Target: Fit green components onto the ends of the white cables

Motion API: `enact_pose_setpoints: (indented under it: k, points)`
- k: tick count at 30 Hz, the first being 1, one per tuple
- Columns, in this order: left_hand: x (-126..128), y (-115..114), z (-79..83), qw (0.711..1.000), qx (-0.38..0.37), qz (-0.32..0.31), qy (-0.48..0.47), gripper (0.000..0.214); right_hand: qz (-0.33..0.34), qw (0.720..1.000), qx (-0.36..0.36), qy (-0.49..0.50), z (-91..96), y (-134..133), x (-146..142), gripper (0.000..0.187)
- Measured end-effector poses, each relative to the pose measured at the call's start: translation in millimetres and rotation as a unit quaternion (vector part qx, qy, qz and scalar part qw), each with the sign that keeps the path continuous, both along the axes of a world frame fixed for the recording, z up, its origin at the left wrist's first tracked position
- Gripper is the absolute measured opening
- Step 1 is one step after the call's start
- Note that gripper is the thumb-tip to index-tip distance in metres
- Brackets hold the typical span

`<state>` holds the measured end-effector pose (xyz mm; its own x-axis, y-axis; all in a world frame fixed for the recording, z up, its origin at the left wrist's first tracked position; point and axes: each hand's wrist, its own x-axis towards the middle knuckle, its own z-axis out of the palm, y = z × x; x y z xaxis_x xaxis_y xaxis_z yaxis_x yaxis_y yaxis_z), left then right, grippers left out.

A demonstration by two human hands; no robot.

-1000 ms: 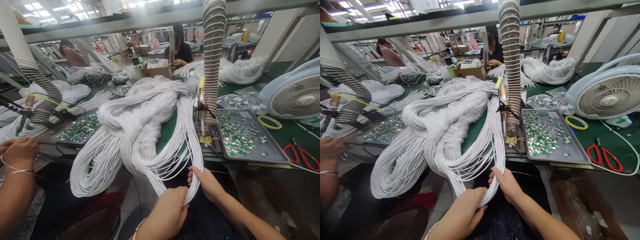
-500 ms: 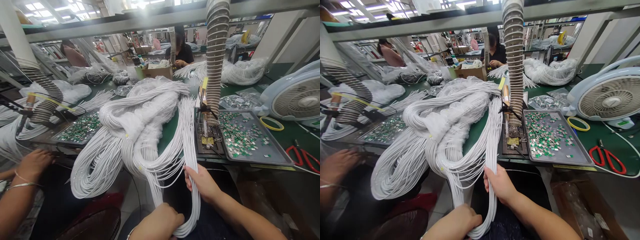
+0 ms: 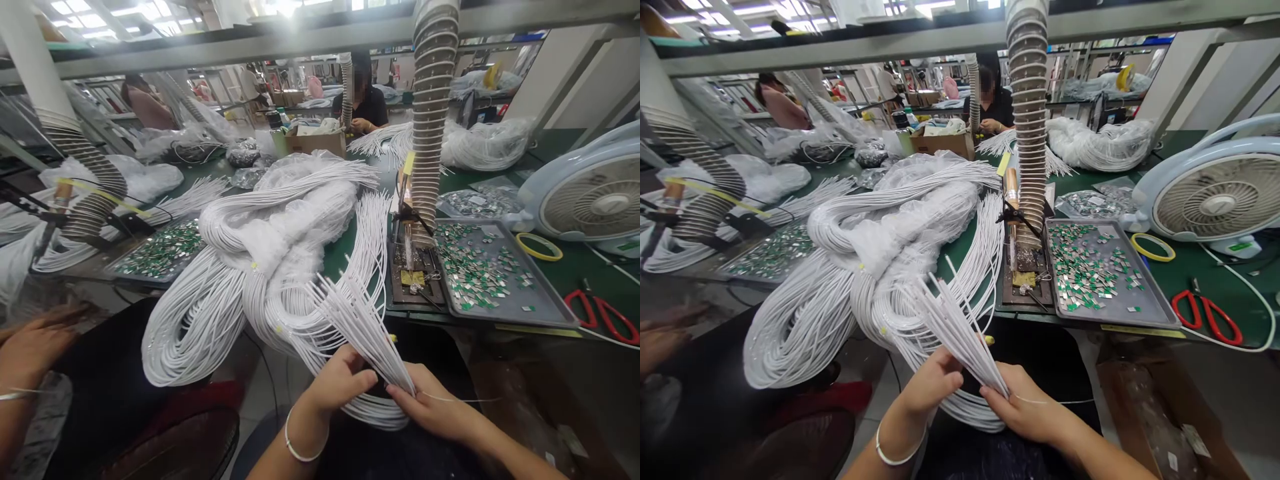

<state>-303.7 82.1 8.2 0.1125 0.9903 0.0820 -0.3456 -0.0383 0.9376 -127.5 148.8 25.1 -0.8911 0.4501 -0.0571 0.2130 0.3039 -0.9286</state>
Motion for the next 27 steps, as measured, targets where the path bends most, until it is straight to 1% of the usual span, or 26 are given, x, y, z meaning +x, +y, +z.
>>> enact_pose_setpoints:
  k: [2, 3, 5, 6, 9, 12, 14, 16, 19, 21, 24, 25, 27]
  points:
    - [7.5, 9.5, -0.9, 0.998, -0.020, 0.008, -0.056, 0.048, 0.003, 1.000, 0.012, -0.016, -13.0, 4.4, 4.1, 0.027]
    - [11.8, 13.9, -0.2, 0.995, -0.028, 0.006, -0.098, 0.047, -0.002, 1.000, 0.015, -0.015, -19.2, 6.4, 5.6, 0.027]
    - [20.8, 22.3, 3.1, 0.984, -0.049, -0.013, -0.170, 0.041, -0.017, 1.000, 0.006, -0.007, -29.7, 9.6, 7.6, 0.025]
    - [25.2, 26.3, 5.2, 0.981, -0.050, -0.010, -0.185, 0.038, -0.026, 1.000, -0.005, -0.002, -33.7, 10.6, 8.3, 0.025]
    - [37.4, 37.9, 9.2, 0.982, -0.038, 0.044, -0.178, 0.031, -0.052, 0.997, -0.053, 0.008, -43.4, 10.5, 9.5, 0.028]
    - [48.3, 47.7, 5.8, 0.984, -0.009, 0.096, -0.152, 0.033, -0.072, 0.994, -0.084, 0.015, -52.9, 7.5, 11.8, 0.028]
    - [54.3, 52.1, 0.2, 0.984, -0.011, 0.107, -0.144, 0.036, -0.087, 0.993, -0.073, 0.020, -58.2, 6.0, 15.7, 0.026]
    - [57.9, 54.1, -6.1, 0.986, -0.021, 0.102, -0.129, 0.038, -0.097, 0.994, -0.047, 0.023, -59.9, 6.1, 22.9, 0.023]
    - [57.8, 53.7, -12.6, 0.994, -0.037, 0.069, -0.081, 0.041, -0.124, 0.992, -0.002, 0.034, -52.9, 9.2, 39.4, 0.023]
    - [55.6, 52.7, -13.5, 0.997, -0.050, 0.042, -0.039, 0.040, -0.172, 0.983, 0.033, 0.047, -42.7, 12.0, 51.2, 0.021]
    - [53.1, 52.7, -10.0, 0.998, -0.067, 0.009, 0.017, 0.038, -0.266, 0.959, 0.079, 0.063, -23.3, 16.2, 62.9, 0.017]
    - [53.0, 53.3, -8.0, 0.997, -0.071, -0.003, 0.029, 0.037, -0.298, 0.948, 0.086, 0.069, -16.6, 17.9, 64.1, 0.017]
    - [53.5, 55.1, -3.4, 0.995, -0.072, -0.030, 0.057, 0.038, -0.360, 0.927, 0.078, 0.073, -4.2, 21.9, 62.3, 0.018]
